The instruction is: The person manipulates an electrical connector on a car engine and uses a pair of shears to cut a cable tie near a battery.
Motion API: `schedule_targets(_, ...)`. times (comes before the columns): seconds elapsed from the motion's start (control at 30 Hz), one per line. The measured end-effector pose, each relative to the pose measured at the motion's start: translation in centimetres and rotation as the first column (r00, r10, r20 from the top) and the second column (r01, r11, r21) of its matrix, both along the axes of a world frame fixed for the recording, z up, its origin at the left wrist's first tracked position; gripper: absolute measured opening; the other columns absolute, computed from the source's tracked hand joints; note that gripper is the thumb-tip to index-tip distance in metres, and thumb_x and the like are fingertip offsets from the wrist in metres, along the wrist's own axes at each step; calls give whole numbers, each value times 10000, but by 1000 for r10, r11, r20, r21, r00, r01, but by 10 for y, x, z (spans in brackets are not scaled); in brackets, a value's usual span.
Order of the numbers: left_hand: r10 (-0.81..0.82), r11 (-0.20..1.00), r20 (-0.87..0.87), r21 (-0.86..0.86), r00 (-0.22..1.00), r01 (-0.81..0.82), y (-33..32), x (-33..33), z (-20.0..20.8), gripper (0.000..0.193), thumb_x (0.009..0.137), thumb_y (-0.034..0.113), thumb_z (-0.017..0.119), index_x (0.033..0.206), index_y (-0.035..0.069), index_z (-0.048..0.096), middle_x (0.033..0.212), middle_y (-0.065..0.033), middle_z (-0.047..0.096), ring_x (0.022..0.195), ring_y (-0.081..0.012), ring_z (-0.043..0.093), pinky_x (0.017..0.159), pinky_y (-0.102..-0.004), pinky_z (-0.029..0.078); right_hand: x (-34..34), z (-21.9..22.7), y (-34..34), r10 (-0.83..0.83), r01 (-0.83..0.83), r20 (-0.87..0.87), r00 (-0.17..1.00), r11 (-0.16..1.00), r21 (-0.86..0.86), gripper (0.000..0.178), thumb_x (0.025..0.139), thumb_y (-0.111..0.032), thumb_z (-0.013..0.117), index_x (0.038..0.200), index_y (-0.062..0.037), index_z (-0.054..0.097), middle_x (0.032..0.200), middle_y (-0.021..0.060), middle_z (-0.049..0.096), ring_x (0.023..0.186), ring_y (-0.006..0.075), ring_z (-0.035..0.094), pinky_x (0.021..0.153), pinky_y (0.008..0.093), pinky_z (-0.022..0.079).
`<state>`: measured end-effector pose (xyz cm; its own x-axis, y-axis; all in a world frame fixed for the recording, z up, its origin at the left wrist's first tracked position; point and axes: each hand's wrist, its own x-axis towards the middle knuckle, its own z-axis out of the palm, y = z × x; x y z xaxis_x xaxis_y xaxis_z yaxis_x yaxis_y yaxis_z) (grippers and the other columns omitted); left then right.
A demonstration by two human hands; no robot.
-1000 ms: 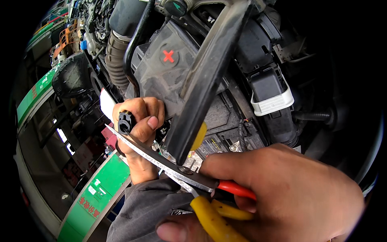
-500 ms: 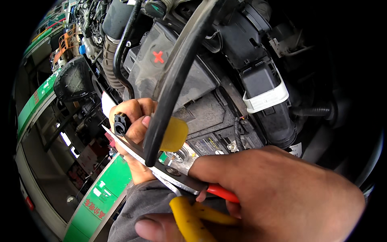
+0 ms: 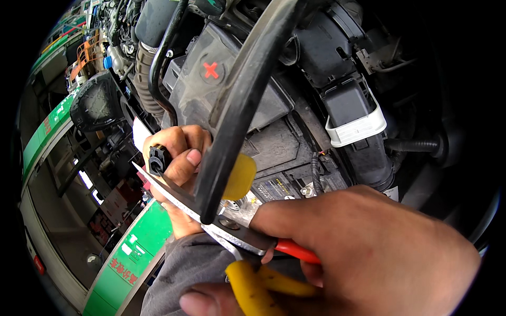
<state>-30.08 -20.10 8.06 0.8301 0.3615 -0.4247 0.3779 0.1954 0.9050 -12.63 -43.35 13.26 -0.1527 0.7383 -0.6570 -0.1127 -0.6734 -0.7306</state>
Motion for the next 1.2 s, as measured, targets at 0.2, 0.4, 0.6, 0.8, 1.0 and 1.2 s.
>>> schedule_targets(0.2,34,999,3,22,999,-34,-5,2,-1,318,692,-104,613,579,25,345,559,-42,415,516,-141,369,486,-293,274,8,1,8,-1,-16,-160,987,994,-108,584,688,-552,890,1021,-102,724,607,0,575,535,125,566,535,268,402)
schedule_targets(0.4,-48,994,15,103,999,46,-1,1,-2,313,694,-106,615,585,31,355,563,-45,426,514,-140,371,480,-293,275,20,-13,20,83,-148,-453,888,983,-111,550,783,-504,854,1036,-54,663,598,38,595,530,133,594,521,270,406)
schedule_targets(0.6,37,997,-11,75,999,-36,-6,-4,-3,312,702,-95,626,589,36,367,566,-42,429,518,-138,366,493,-299,257,17,-20,20,50,-122,-538,842,987,-100,514,829,-485,827,1034,-48,651,620,48,616,548,115,596,527,262,416)
schedule_targets(0.8,109,994,-17,33,994,-108,-9,-8,-5,313,703,-86,636,589,39,372,569,-40,428,522,-136,360,499,-299,251,-47,-21,-25,-549,570,-201,811,820,60,507,830,-485,819,1028,-48,655,627,18,621,527,89,566,516,252,417)
schedule_targets(1.0,78,995,-20,61,997,-77,-9,-7,-4,315,698,-90,645,593,36,377,571,-40,423,528,-135,364,494,-298,251,8,-37,10,-3,-28,-535,845,998,-50,426,802,-335,868,1046,-42,679,731,14,672,575,69,577,541,228,434)
schedule_targets(1.2,-2,999,41,46,999,0,-2,-3,-3,327,694,-111,641,603,33,362,575,-43,419,530,-142,370,491,-294,273,-35,-36,-11,-531,544,-588,610,821,-177,462,827,-151,851,1175,41,616,973,69,714,756,75,647,684,227,551)
